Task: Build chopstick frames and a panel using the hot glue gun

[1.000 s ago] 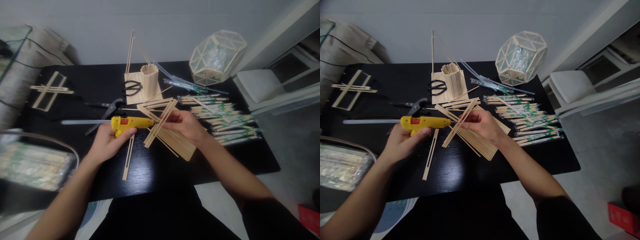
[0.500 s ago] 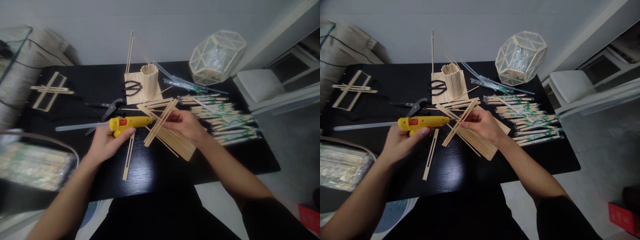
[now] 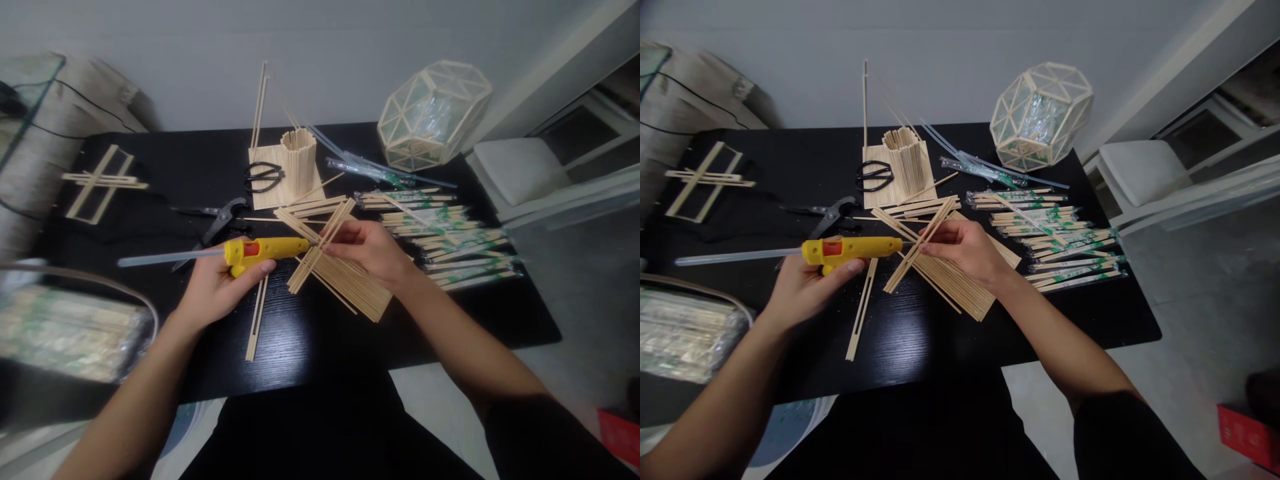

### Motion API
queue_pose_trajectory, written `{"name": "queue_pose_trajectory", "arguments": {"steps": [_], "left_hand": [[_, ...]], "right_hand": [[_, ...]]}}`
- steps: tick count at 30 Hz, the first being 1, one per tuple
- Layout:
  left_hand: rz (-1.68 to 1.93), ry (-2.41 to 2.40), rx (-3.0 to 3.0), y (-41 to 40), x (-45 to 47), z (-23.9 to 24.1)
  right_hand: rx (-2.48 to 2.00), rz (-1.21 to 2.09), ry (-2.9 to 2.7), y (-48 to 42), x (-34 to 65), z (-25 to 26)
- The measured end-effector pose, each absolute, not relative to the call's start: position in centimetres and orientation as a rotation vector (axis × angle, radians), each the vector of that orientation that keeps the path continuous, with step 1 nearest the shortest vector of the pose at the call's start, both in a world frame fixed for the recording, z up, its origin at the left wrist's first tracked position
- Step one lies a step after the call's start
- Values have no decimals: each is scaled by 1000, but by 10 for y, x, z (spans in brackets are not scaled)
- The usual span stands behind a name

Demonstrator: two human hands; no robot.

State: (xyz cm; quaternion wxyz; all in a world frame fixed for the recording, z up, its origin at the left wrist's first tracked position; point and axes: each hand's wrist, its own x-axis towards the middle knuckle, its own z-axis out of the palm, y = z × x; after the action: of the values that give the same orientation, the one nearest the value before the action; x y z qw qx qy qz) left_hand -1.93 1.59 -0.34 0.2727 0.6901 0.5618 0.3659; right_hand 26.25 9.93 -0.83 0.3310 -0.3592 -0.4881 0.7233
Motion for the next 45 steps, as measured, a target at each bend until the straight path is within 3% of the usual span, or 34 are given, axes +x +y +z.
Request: {"name": "queue_pose_trajectory", "arguments": {"steps": [45], "left_hand": [[1022,1549,1814,14,-15,4]], "right_hand": [[-937,1958,-1189,97,261,-10]]}}
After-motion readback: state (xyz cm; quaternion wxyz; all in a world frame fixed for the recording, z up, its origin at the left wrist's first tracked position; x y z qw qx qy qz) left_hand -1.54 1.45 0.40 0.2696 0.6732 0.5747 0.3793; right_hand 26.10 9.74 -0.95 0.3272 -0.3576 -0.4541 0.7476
